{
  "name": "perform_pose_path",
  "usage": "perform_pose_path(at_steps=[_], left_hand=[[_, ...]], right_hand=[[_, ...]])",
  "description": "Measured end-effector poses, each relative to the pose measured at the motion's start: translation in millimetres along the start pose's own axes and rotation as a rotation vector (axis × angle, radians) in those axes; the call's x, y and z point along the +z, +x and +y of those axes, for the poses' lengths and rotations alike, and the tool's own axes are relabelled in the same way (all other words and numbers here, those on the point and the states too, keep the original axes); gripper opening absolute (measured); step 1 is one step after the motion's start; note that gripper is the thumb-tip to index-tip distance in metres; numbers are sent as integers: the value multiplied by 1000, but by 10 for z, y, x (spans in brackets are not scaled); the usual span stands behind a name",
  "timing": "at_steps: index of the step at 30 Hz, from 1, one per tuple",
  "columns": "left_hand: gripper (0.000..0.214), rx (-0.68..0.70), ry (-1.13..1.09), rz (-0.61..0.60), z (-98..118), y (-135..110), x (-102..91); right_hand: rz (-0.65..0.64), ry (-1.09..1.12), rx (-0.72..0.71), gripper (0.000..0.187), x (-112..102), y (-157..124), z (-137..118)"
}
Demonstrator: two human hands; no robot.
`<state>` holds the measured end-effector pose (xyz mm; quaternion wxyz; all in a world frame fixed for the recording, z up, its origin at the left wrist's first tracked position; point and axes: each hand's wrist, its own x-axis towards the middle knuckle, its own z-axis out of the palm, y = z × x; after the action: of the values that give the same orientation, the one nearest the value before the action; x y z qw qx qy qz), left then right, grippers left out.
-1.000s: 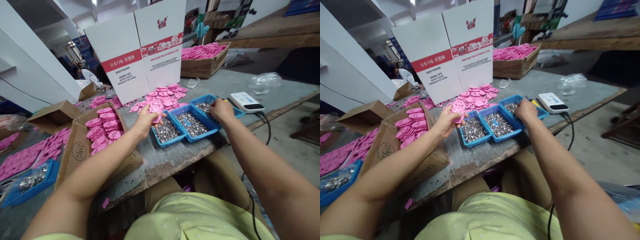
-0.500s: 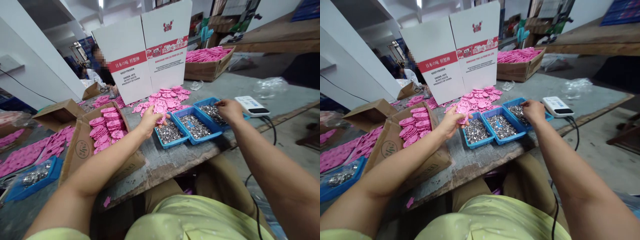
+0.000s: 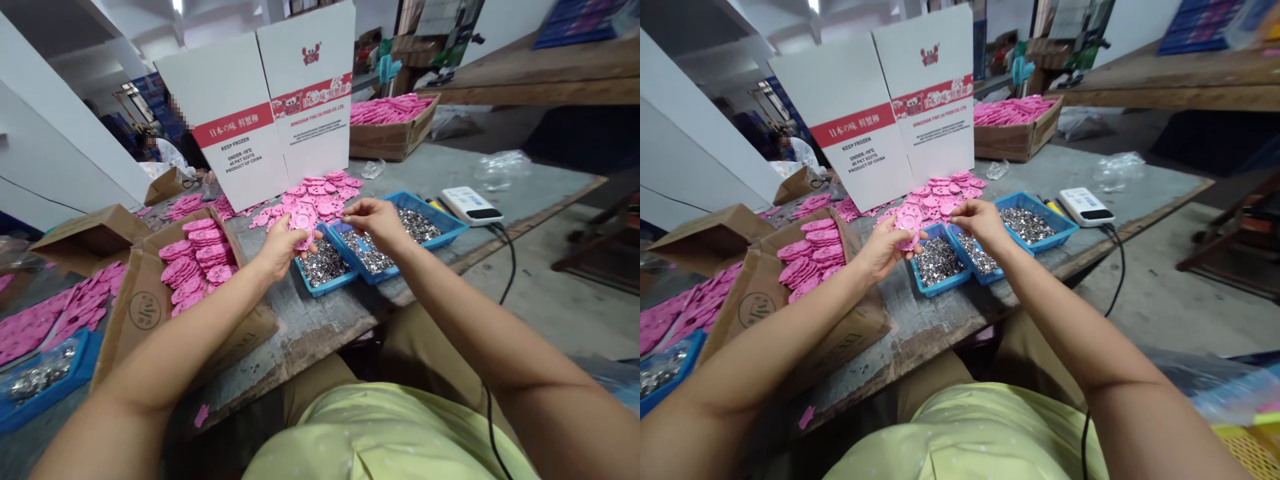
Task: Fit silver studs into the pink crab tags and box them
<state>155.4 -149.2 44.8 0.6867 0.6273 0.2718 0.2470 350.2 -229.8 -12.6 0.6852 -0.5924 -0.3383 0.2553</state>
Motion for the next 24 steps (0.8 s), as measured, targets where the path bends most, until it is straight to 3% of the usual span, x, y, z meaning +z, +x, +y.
perform_pose_path(at_steps=[4,10,13,16,19,24], left_hand=[[42,7,1,-14,21,-20,11],[40,46,-37,5,0,-6,-12],[43,37,-57,8,-11,12,-28],[42,19,-91,-4,-14,33,-45],[37,-19,-128,-10,-13,51,-59],[34,-59,-138,40,-5,45,-49]], right_hand=[[-154,167,-37,15,285,-148,-66],[-156,106,-121,15,425,-219,-59],[-94,-56,-281,23,447,-253,-28],[-25,-364,-513,29,466,-312,-25],[-40,-632,-679,29,478,-367,-64],[-173,-733,-684,26,477,-424,-127]])
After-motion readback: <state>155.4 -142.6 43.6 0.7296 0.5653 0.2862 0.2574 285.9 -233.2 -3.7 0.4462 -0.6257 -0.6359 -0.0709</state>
